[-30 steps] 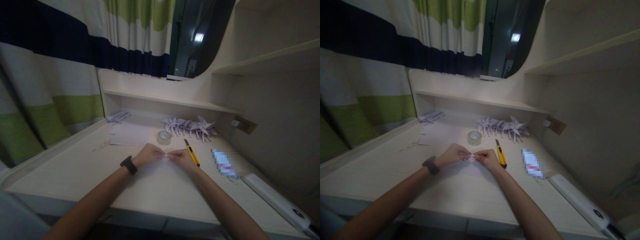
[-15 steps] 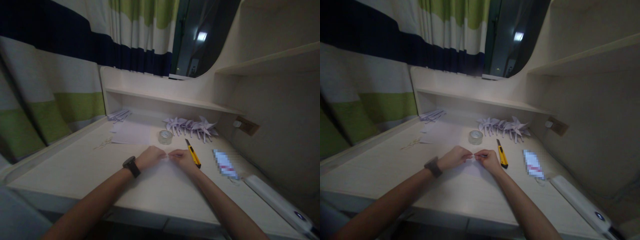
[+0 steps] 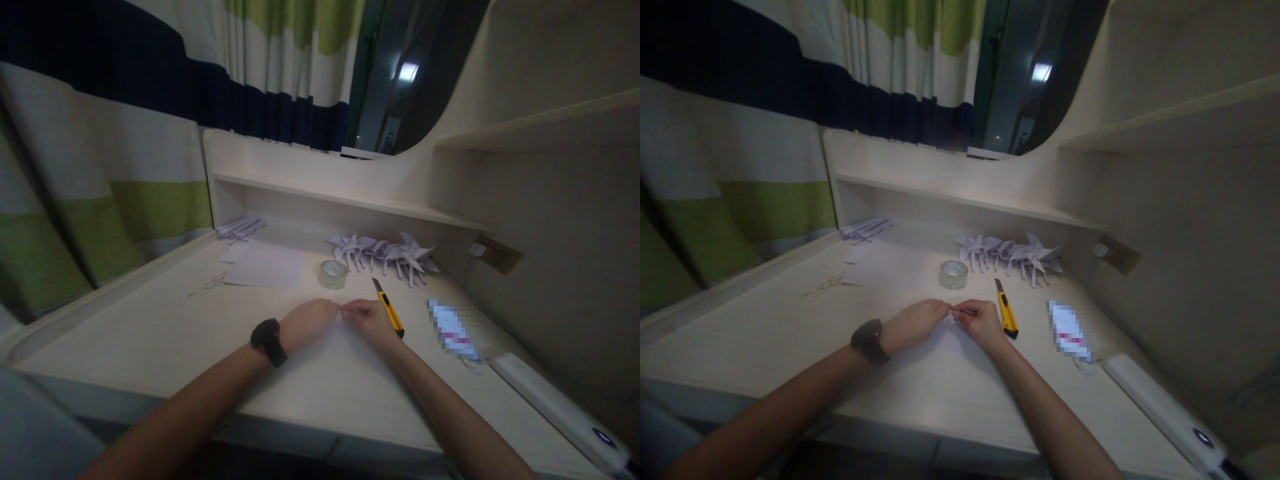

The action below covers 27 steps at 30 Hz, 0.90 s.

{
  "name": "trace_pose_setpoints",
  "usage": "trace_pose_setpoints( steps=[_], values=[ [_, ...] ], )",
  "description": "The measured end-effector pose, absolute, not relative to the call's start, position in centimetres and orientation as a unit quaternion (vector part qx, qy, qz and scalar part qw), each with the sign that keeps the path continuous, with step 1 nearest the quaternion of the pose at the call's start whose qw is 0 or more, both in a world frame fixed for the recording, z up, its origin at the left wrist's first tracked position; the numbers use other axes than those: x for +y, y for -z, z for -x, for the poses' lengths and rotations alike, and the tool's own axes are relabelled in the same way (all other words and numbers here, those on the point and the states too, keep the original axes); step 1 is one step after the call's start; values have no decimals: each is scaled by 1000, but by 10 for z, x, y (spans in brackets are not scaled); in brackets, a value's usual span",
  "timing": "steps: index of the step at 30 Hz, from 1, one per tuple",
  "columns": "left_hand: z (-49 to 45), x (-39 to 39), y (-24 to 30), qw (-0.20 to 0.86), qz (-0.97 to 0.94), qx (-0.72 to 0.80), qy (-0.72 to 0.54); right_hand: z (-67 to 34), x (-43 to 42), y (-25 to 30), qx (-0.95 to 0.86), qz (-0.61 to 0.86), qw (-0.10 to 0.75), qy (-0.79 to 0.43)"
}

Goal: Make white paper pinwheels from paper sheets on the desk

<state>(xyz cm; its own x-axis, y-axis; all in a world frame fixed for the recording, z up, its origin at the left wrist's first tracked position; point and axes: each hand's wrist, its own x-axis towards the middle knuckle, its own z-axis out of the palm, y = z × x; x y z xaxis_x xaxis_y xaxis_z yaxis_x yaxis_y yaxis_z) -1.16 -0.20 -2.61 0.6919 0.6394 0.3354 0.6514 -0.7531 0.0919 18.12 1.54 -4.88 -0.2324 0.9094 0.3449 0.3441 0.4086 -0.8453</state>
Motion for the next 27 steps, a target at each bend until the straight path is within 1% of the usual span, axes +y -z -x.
trace_pose_setpoints(
  steps=[3, 8, 12, 17, 21, 24, 27],
  values=[
    [9, -6, 25, 50, 919, -358, 155, -181, 15, 48, -713, 439, 436, -329],
    [-4, -15, 30, 151, 893, -390, 166, -174, 11, 46, -668, 468, 464, -347],
    [-15, -18, 29, 176, 872, -425, 165, -164, 3, 40, -633, 482, 481, -369],
    [-14, -15, 21, 160, 870, -440, 153, -156, -4, 31, -532, 465, 503, -498],
    [-12, -15, 18, 143, 870, -449, 143, -155, -5, 31, -488, 437, 490, -575],
    [-10, -14, 20, 130, 868, -458, 138, -156, -5, 33, -490, 407, 478, -605],
    [-1, -4, 19, 98, 847, -498, 160, -165, 0, 31, -523, 393, 479, -585]
  ],
)
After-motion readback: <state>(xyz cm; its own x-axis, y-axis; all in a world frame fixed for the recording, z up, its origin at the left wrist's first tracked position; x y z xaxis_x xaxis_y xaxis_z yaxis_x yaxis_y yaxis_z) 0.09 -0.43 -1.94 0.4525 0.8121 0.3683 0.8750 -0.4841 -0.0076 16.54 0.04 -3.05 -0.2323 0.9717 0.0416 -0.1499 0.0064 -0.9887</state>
